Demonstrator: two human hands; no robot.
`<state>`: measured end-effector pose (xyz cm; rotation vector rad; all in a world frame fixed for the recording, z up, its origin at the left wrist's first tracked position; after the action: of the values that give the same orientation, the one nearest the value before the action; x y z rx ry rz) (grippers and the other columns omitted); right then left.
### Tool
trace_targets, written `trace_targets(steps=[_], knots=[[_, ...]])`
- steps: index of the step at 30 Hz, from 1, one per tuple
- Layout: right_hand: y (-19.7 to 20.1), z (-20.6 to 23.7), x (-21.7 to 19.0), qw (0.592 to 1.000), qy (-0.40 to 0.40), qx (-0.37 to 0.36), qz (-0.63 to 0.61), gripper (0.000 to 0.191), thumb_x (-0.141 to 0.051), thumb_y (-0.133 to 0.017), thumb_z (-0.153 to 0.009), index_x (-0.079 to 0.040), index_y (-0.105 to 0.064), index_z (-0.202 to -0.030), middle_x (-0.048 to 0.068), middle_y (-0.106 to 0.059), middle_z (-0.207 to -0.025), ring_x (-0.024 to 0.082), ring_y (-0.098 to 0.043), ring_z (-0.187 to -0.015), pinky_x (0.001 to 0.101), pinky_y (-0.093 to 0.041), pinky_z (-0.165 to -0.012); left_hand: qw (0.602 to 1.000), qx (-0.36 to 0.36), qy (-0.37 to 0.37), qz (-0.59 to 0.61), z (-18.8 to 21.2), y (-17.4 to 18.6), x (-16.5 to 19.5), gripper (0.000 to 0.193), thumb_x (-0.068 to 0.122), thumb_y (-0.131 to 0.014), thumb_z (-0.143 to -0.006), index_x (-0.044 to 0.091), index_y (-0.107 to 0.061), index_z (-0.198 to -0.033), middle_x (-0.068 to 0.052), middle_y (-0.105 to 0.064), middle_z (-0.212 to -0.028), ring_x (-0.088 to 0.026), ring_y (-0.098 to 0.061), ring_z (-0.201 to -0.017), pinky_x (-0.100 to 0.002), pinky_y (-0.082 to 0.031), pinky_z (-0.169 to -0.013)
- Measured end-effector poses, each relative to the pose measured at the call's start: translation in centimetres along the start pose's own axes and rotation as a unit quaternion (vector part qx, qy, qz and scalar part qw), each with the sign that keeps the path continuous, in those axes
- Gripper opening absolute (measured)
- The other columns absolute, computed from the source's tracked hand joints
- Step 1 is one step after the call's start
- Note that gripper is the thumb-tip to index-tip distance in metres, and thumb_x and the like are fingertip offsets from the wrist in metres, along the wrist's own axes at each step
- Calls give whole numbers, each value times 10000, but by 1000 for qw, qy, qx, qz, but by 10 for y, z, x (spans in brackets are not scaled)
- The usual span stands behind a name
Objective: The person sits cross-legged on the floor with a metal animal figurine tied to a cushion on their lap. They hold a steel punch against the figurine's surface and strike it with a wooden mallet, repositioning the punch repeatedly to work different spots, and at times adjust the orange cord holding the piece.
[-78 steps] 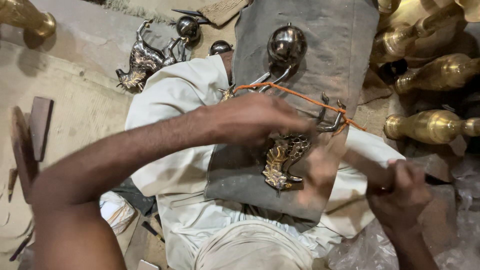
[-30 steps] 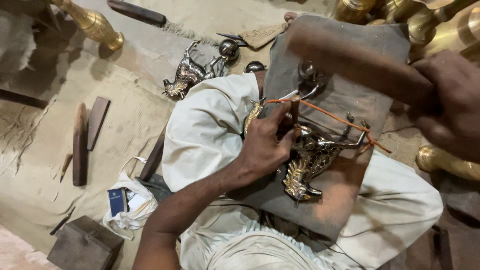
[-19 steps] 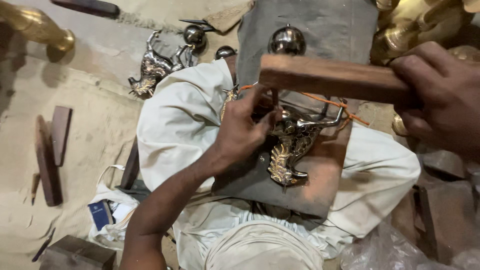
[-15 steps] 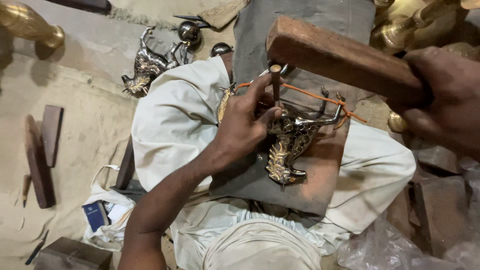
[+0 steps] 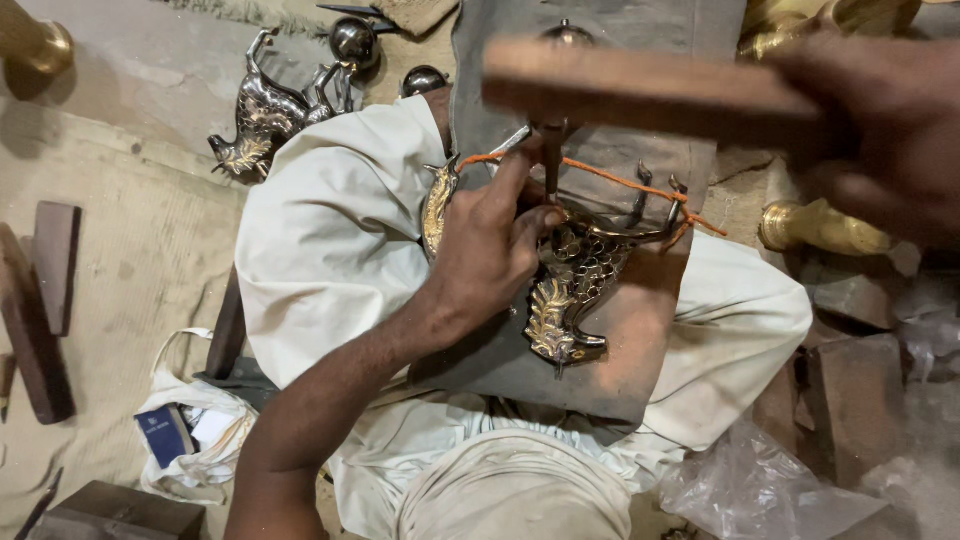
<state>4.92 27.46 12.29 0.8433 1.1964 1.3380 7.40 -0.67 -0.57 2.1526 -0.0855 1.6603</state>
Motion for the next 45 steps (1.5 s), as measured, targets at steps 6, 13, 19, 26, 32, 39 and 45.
trace_targets(steps=[6,13,19,26,32,39,45], knots=[[-3,2,-7,998,17,52,25,704,-73,-818,-757,25,-533,-1394,256,-695,-991,357,-722,-880,454,-566,-768,999,-4,-27,-17,-5,6,-1,471,-35,-687,-959,41,-479,-1374,-186,-770,-983,-303,-789,-946,-397,-598,-760],[-17,16,1,1000,6,-1,-23,748,-25,-770,-696,-25,-534,-1406,214,-685,-1022,321,-718,-911,423,-573,-775,999,-31,27,3,-12,10,-2,519,-5,-698,-919,53,-493,-1392,-172,-766,-892,-319,-780,-821,-420,-586,-728],[-29,20,22,998,48,-5,-45,749,25,-733,-680,3,-535,-1402,174,-688,-1074,273,-700,-1005,427,-557,-874,999,-48,-16,-12,-11,15,-7,561,-25,-679,-907,65,-484,-1425,-174,-775,-954,-332,-782,-888,-428,-602,-760],[-48,50,45,991,33,32,-124,625,112,-669,-750,50,-538,-1358,190,-674,-1095,259,-675,-997,392,-535,-856,991,-94,-87,23,-9,16,-16,592,-105,-617,-884,70,-471,-1430,-161,-762,-1092,-294,-786,-957,-388,-641,-815],[-62,82,17,983,-56,75,-160,496,91,-700,-829,39,-562,-1302,163,-686,-1031,227,-704,-936,341,-559,-834,977,-156,-138,35,-19,19,-19,738,-144,-569,-733,78,-484,-1432,-142,-759,-1076,-243,-790,-908,-381,-638,-817],[-85,134,-18,979,-61,197,0,689,-62,-877,-779,64,-561,-1378,282,-701,-1088,329,-705,-963,416,-569,-767,950,-268,-156,-23,-35,19,-13,670,-78,-630,-846,186,-530,-1453,-79,-711,-756,-211,-681,-588,-395,-572,-587],[-144,171,-18,961,-80,259,-54,728,-155,-906,-882,-14,-516,-1480,238,-695,-1230,282,-720,-997,362,-573,-822,918,-321,-228,-53,-48,19,-1,540,28,-691,-900,181,-555,-1399,-84,-667,-713,-229,-671,-641,-458,-520,-596]])
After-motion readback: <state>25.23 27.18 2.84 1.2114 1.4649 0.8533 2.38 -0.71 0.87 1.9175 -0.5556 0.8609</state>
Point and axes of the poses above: each hand's wrist, its own z-axis away from the middle knuckle, its own y-axis out of the back of the hand, x = y × z, the point moved 2 cm from there along -z, towards the middle knuckle
